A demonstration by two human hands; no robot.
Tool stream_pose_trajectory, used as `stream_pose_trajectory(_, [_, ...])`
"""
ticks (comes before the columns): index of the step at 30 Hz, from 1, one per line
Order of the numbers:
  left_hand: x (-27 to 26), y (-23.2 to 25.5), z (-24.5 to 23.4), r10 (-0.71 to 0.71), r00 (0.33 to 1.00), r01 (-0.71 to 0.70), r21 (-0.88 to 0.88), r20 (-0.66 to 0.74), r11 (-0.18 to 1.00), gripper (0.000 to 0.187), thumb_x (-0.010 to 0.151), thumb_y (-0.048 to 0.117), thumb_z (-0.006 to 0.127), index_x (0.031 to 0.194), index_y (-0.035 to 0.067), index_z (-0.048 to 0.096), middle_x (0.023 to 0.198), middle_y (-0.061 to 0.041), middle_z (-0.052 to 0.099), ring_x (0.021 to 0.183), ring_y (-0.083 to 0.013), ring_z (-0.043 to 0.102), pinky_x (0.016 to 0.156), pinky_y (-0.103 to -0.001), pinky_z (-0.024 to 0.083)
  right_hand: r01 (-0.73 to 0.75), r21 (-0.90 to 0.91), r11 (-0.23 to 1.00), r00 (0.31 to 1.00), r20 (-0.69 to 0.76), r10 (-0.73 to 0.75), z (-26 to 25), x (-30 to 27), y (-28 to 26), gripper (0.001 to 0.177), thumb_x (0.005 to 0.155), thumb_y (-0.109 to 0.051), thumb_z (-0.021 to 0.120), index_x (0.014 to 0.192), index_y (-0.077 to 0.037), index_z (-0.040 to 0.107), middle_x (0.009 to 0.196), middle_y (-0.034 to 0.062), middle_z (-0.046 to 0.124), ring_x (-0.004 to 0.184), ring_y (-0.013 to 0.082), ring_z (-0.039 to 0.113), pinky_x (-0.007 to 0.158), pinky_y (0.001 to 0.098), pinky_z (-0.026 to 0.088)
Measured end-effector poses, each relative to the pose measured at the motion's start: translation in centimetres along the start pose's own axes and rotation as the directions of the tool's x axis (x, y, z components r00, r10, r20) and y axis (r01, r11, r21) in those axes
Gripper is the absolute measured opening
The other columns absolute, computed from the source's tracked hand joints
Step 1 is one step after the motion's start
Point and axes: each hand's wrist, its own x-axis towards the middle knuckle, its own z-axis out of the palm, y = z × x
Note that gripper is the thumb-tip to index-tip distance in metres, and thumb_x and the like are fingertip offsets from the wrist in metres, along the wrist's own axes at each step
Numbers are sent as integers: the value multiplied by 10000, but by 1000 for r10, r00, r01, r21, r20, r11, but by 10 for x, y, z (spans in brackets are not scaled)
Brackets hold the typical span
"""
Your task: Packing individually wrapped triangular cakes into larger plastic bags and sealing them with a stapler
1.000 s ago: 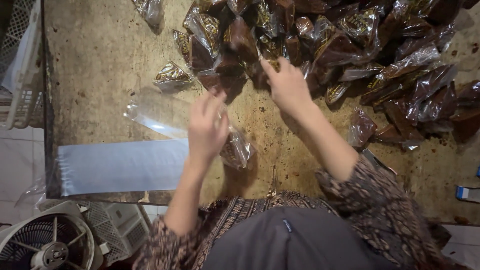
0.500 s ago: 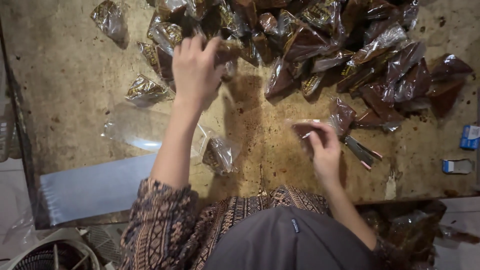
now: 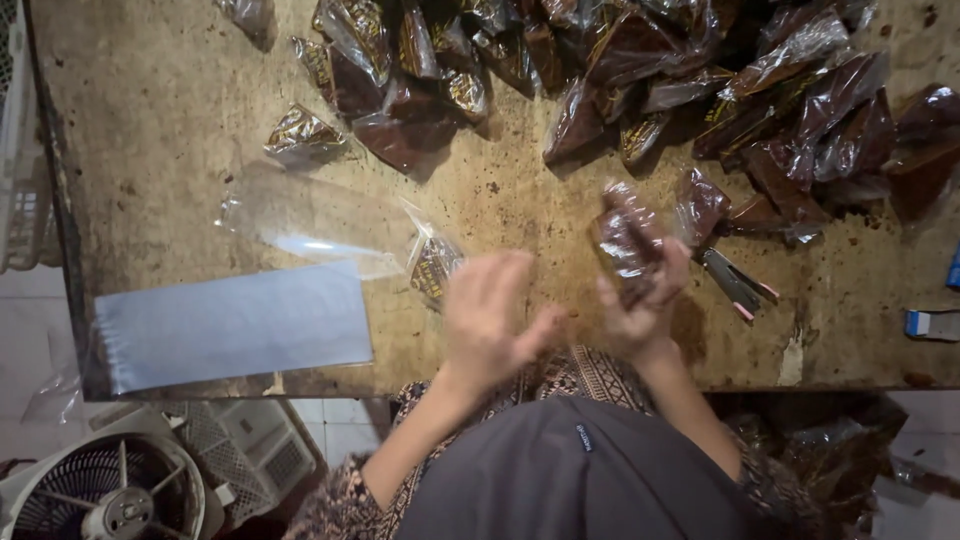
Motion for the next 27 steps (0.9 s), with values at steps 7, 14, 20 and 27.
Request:
stream_pose_trajectory(7, [-49, -82, 16, -46, 957, 216, 599, -287, 771, 669, 829, 79, 657, 1449, -104, 486, 1542, -323, 413, 1442, -519, 340, 1195, -584, 219, 338, -419, 843, 849, 523, -80, -3, -28, 30, 711, 665, -249, 741, 1329, -218, 489, 1379, 98, 527, 1212, 341, 486, 963, 486, 361])
stream_pose_trajectory(14, [-40, -89, 7, -46, 973, 171, 575, -225, 800, 673, 831, -42, 639, 1486, -38, 482, 1606, -257, 360, 1498, -448, 271, 1233, -548, 147, 425, -489, 762, 807, 586, -74, 9, -16, -11, 959, 724, -343, 773, 1532, -113, 310, 1493, 148, 432, 1302, 347, 454, 1051, 606, 284])
stream_pose_trajectory(20, [-49, -93, -5, -67, 968, 172, 446, -242, 879, 758, 898, 243, 738, 1539, 15, 404, 1670, -202, 224, 1550, -389, 146, 1264, -500, 83, 365, -321, 874, 666, 746, -4, -4, -18, 3, 917, 670, -266, 774, 1455, -4, 378, 1466, 229, 414, 1332, 426, 441, 1097, 529, 389])
stream_pose_trajectory(27, [-43, -91, 16, 48, 969, 116, 613, -244, 781, 495, 912, -10, 559, 1391, 90, 628, 1533, -170, 504, 1447, -449, 381, 1191, -568, 272, 616, -234, 752, 573, 789, -224, 14, -53, 53, 746, 695, -586, 790, 1263, -136, 611, 1222, 111, 654, 1171, 306, 608, 964, 469, 476])
